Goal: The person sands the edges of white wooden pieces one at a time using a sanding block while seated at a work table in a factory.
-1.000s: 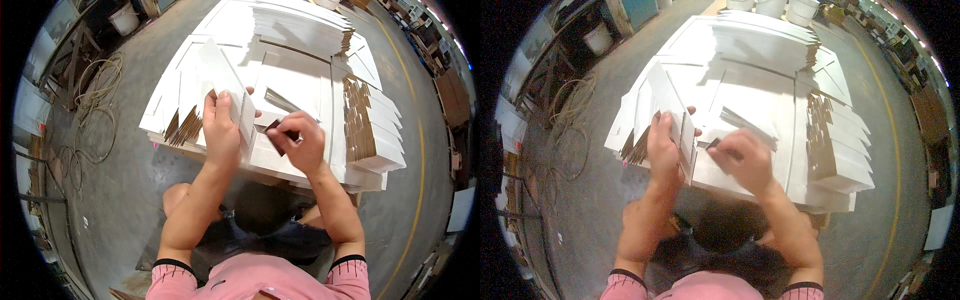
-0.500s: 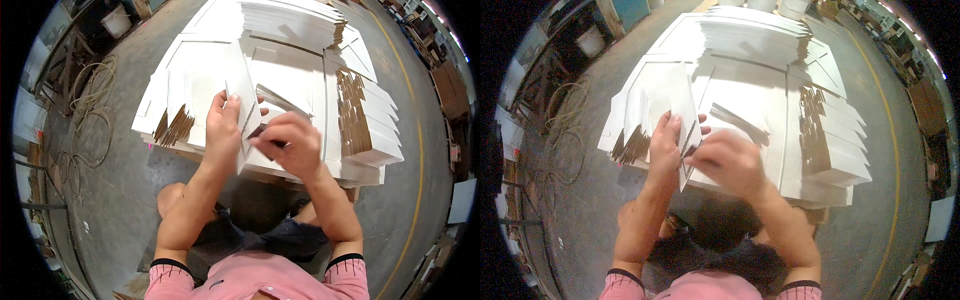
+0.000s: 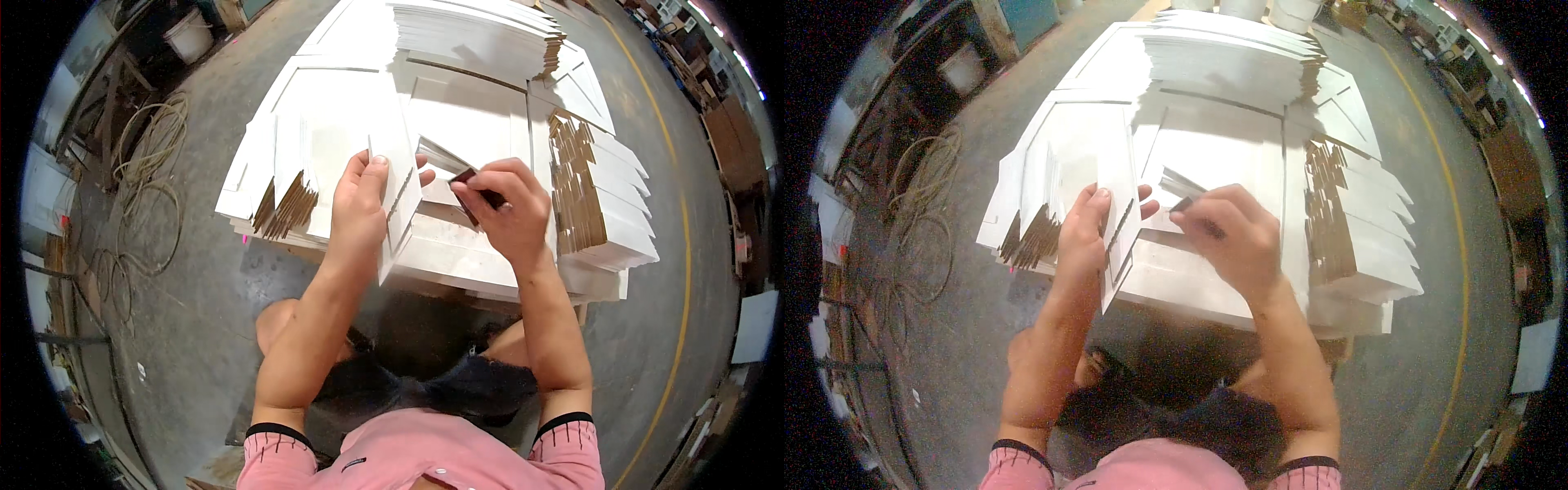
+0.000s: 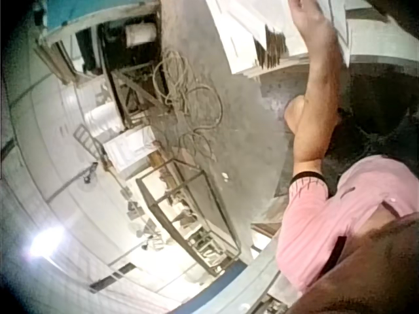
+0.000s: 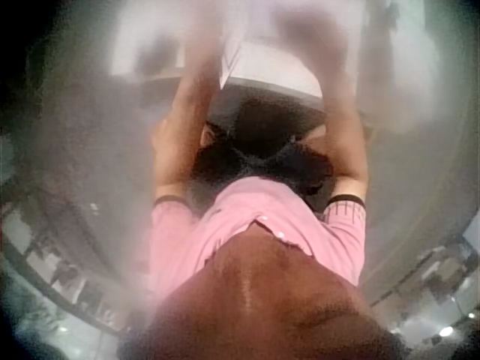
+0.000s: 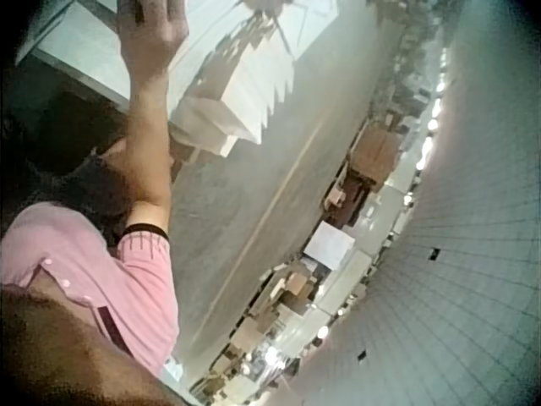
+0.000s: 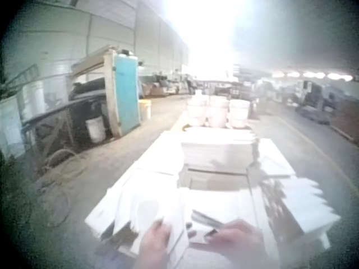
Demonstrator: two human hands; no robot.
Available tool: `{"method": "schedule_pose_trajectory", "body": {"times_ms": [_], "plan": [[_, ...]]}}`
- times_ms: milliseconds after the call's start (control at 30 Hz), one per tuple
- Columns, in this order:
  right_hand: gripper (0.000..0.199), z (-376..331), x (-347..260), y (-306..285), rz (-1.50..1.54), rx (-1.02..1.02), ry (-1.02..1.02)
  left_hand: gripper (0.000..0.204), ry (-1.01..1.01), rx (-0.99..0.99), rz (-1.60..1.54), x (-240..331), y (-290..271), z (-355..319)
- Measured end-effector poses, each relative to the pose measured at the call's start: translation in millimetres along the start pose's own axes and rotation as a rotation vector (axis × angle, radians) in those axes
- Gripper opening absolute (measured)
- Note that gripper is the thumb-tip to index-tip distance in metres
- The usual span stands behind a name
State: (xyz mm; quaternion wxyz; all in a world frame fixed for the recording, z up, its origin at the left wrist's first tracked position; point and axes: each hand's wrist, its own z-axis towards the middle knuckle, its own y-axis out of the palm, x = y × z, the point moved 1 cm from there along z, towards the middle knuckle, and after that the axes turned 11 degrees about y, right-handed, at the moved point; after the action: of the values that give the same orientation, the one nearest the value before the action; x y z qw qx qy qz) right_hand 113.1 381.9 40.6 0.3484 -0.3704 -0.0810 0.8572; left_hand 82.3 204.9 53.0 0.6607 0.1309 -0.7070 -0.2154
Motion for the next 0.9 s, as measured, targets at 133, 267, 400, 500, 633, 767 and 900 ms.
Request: {"method": "schedule_pose_trajectory", "body": {"times_ms": [133,267,400,500,633,767,900], "plan": [[0.028,-4.2,-24.1,5.1,0.142,-0.146,-0.115,0.029,-0.030,-0.048,-0.089,-3.7,-2.9,2.1],[0.020,-3.3,8.2,2.3,-0.064,-0.040,-0.024,0.035,-0.063,-0.049,-0.051,0.9,0.3,1.2],[0.023,-2.0,-17.2,0.1,0.119,-0.057,-0.021,0.028,-0.093,-0.077,-0.140,-5.7,-7.6,5.1],[0.027,-6.2,-33.8,11.2,0.173,-0.186,-0.113,0.028,-0.063,-0.056,-0.115,-5.7,-0.4,2.1],[0.017,3.9,-5.7,-3.9,-0.035,-0.103,-0.021,0.026,0.005,-0.064,-0.057,-4.8,-4.8,6.7],[0.020,-3.8,-34.4,0.7,0.161,-0.203,-0.059,0.026,0.025,-0.057,-0.055,-2.6,-3.1,3.0],[0.024,-12.9,-27.9,16.7,0.134,-0.286,-0.140,0.032,0.103,-0.071,0.011,-14.0,-6.5,7.6]]}}
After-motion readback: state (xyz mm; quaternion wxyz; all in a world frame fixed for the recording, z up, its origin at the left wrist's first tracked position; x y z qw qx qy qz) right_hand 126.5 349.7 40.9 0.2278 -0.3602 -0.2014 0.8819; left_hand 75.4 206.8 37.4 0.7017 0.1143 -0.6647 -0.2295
